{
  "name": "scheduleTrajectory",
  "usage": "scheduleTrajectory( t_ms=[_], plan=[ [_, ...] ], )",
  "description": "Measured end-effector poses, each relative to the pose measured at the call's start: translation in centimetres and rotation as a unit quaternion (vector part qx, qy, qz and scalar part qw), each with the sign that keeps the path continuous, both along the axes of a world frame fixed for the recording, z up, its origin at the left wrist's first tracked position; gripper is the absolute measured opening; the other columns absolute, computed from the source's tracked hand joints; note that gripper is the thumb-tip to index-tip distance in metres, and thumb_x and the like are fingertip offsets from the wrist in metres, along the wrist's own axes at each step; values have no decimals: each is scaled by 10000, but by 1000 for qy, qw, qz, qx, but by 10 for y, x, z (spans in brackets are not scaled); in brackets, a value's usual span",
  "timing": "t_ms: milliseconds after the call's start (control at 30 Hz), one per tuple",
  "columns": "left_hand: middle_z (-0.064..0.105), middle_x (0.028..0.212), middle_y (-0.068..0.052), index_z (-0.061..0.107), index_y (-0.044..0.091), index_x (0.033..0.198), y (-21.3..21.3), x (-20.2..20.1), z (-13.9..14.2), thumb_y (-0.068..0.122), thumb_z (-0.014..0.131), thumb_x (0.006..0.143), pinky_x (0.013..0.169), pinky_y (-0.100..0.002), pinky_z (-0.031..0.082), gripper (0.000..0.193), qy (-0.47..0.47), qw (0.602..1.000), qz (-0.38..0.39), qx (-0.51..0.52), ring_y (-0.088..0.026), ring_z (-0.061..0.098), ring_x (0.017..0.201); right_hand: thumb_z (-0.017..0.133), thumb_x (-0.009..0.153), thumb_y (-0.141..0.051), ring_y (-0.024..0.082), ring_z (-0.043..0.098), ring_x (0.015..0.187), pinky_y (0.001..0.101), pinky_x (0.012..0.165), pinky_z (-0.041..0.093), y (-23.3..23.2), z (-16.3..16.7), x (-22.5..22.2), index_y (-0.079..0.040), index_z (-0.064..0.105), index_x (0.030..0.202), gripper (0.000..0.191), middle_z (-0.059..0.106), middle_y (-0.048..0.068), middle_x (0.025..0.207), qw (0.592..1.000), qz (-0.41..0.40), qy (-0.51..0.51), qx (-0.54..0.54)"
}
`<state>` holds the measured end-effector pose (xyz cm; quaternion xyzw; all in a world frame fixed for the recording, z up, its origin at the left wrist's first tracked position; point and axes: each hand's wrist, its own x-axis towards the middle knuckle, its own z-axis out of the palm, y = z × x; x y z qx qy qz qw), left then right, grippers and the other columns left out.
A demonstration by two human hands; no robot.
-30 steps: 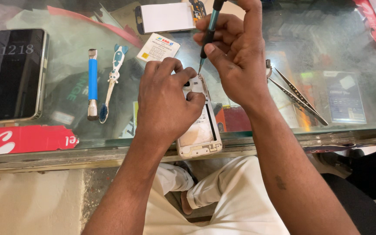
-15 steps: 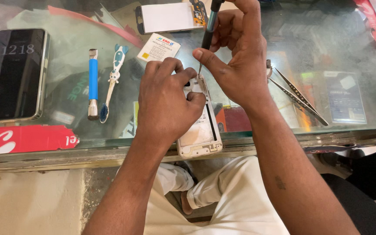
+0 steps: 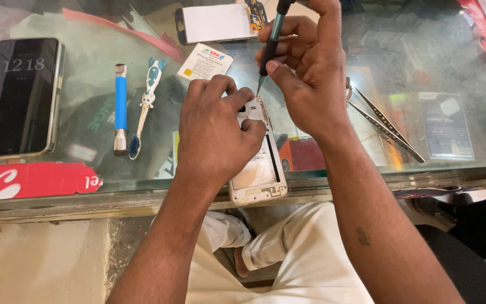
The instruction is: The person disassembles a smartphone on a glass counter, using a screwdriver to remove screws from the phone's back housing and pry off the rear cover. They lift out the internal frame, work on the battery compartment, and finally separate the mid-frame to expose the motherboard and place the opened parts on the counter.
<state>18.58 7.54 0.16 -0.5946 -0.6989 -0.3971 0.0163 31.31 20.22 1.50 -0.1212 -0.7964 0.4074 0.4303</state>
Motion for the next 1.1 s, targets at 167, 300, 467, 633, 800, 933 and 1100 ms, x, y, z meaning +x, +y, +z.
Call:
scheduleTrajectory(
  t_ms=[167, 300, 467, 633, 800, 933, 1100],
  plan=[
    [650, 1060, -141, 786, 15, 1076, 0, -1, 0, 155, 757, 696, 947, -461, 474, 406, 3, 1000, -4, 2, -336, 551, 1040, 748, 1037, 174, 201, 696, 1127, 301, 960, 615, 0, 3, 0, -150, 235, 1483, 753, 639, 128, 1256, 990, -12, 2, 141],
    [652, 1065, -144, 785, 11, 1065, 0, -1, -2, 154, 757, 696, 940, -460, 477, 397, 5, 1000, -4, 12, -339, 550, 1031, 710, 1043, 152, 190, 723, 1099, 278, 898, 648, 0, 1, -1, -131, 210, 1451, 704, 653, 115, 1239, 997, -37, 24, 65],
    [653, 1037, -149, 787, 13, 1029, 1, -2, -3, 142, 746, 704, 919, -464, 479, 352, 1, 1000, -5, 22, -347, 553, 1015, 821, 1069, 47, 113, 715, 1022, 220, 829, 619, -4, -4, 12, -136, 320, 1433, 645, 666, 54, 1153, 988, -82, 118, 59],
    [663, 1039, -108, 781, 54, 1047, 2, -2, -6, 127, 705, 871, 951, -468, 471, 205, 12, 999, -2, 34, -325, 563, 1037, 913, 960, -51, 77, 646, 750, 170, 607, 514, -30, -10, 32, -34, 776, 1055, 167, 709, 63, 914, 973, -227, 26, 41],
    [660, 1097, -95, 742, 78, 1084, 3, -2, -8, 138, 699, 880, 963, -485, 449, 216, 24, 1000, 2, 18, -332, 553, 1078, 791, 949, -26, 115, 716, 749, 217, 662, 589, -52, -7, 48, -5, 768, 1049, 105, 755, 81, 885, 967, -227, 49, -107],
    [620, 1113, -87, 730, 98, 1168, 3, -2, -7, 152, 688, 893, 948, -495, 428, 283, 33, 999, 3, 2, -316, 532, 1103, 704, 903, 29, 127, 738, 706, 236, 639, 612, -57, -2, 51, 21, 756, 1035, 142, 758, 93, 829, 961, -210, -17, -179],
    [580, 1124, -70, 734, 127, 1193, 2, -1, -6, 175, 671, 914, 922, -495, 396, 290, 43, 999, -7, -22, -292, 506, 1113, 742, 868, 11, 105, 743, 763, 225, 682, 614, -65, -5, 53, 32, 710, 993, 131, 743, 76, 869, 963, -223, -36, -146]
  ],
)
